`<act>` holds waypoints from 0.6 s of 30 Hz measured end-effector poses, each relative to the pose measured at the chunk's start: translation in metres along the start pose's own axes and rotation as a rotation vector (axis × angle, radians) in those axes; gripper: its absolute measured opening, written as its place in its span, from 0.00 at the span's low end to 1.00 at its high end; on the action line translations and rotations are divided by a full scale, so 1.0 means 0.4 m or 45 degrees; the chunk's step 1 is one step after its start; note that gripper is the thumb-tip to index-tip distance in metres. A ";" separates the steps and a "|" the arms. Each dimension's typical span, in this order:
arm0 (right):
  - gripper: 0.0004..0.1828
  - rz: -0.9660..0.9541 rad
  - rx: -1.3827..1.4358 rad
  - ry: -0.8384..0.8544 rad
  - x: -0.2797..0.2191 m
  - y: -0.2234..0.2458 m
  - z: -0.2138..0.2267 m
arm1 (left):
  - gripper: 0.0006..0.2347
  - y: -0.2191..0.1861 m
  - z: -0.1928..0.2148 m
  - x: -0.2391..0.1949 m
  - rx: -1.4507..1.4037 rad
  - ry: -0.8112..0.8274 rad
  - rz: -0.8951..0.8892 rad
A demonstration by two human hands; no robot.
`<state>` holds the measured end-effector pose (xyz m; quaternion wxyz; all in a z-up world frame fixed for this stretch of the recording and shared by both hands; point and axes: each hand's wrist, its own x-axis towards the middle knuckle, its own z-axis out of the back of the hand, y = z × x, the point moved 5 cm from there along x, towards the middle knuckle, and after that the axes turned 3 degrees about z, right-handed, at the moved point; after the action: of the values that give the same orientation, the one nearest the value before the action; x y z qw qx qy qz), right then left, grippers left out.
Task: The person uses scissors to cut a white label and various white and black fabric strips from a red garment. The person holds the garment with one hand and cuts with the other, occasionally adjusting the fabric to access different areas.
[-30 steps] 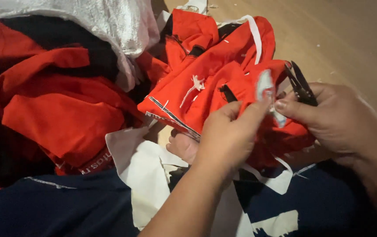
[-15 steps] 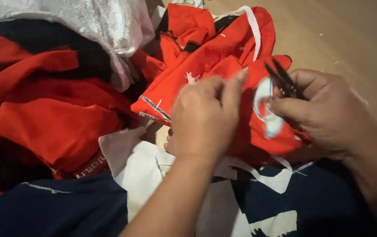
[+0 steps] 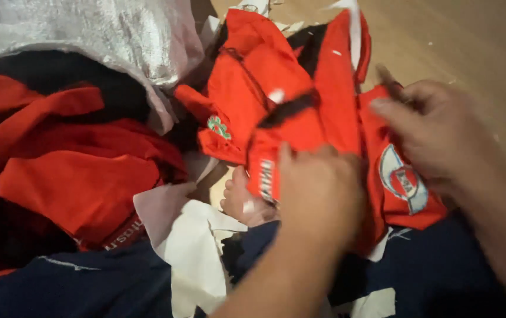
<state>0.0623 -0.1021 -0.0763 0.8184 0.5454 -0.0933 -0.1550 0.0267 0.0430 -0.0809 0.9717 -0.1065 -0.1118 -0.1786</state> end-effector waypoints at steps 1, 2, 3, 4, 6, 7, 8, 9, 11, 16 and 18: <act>0.12 0.006 0.001 0.000 0.000 0.003 -0.013 | 0.07 -0.012 -0.018 -0.014 0.001 -0.005 0.001; 0.12 0.022 -0.180 0.067 -0.002 0.004 -0.028 | 0.09 -0.033 -0.031 -0.028 -0.074 -0.067 -0.061; 0.16 0.036 -0.359 0.135 -0.005 0.005 -0.043 | 0.15 -0.053 -0.042 -0.044 -0.150 -0.129 -0.123; 0.16 0.040 -0.356 0.137 0.008 -0.019 -0.043 | 0.15 -0.053 -0.043 -0.042 -0.145 -0.131 -0.121; 0.19 0.265 -0.769 0.089 0.034 -0.046 -0.048 | 0.05 -0.055 -0.052 -0.039 -0.205 -0.057 -0.169; 0.19 0.272 -0.767 0.091 0.036 -0.045 -0.057 | 0.05 -0.051 -0.026 -0.030 -0.200 -0.061 -0.164; 0.18 0.436 -0.756 0.005 0.031 -0.031 -0.061 | 0.09 -0.050 -0.029 -0.026 -0.225 0.230 -0.151; 0.16 0.598 -0.743 -0.083 0.024 -0.020 -0.064 | 0.14 -0.050 -0.032 -0.028 -0.249 0.521 -0.140; 0.15 0.720 -0.672 -0.076 0.003 0.044 -0.096 | 0.14 -0.069 -0.034 -0.053 -0.304 0.602 -0.199; 0.12 0.683 -0.564 0.139 0.090 0.044 -0.225 | 0.15 -0.093 -0.045 -0.082 -0.463 0.766 -0.240; 0.10 0.753 -0.584 0.218 0.147 -0.012 -0.280 | 0.17 -0.089 -0.042 -0.088 -0.520 0.732 -0.267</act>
<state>0.1526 -0.0282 -0.1252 0.9334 0.3086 -0.1409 0.1170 -0.0154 0.0178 -0.0999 0.8986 -0.2316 0.1934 -0.3186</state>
